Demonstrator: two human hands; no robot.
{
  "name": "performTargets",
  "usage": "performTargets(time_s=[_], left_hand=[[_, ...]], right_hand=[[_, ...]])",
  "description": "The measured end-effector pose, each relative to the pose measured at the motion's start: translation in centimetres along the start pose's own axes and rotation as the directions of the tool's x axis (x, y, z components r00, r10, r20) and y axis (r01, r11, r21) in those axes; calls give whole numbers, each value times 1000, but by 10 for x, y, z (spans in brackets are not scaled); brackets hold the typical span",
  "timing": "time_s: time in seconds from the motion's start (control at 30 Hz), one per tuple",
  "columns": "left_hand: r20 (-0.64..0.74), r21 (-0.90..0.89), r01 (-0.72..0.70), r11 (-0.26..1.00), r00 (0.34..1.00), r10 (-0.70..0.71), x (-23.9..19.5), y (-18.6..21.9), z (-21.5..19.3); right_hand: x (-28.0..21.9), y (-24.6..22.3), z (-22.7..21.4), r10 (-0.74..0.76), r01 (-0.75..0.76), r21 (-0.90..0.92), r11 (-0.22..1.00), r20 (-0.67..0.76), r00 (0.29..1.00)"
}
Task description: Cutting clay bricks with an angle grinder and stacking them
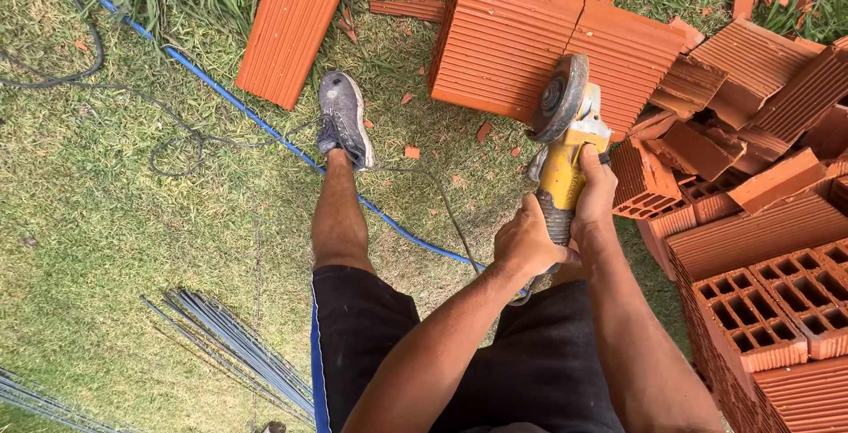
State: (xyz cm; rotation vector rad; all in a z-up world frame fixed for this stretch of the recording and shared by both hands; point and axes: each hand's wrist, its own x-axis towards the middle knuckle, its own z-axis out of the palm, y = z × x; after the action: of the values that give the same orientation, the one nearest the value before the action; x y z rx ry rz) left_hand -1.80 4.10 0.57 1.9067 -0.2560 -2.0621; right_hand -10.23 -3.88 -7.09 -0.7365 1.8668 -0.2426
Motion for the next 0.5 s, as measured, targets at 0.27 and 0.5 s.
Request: performTargets(time_s=[0.27, 0.5], left_hand=[[23, -22, 39, 999, 999, -38, -18, -4, -4], [45, -28, 75, 997, 996, -74, -21, -24, 4]], right_hand=[[-18, 15, -5, 34, -34, -20, 999, -41, 999], [3, 75, -44, 86, -94, -108, 990, -77, 993]])
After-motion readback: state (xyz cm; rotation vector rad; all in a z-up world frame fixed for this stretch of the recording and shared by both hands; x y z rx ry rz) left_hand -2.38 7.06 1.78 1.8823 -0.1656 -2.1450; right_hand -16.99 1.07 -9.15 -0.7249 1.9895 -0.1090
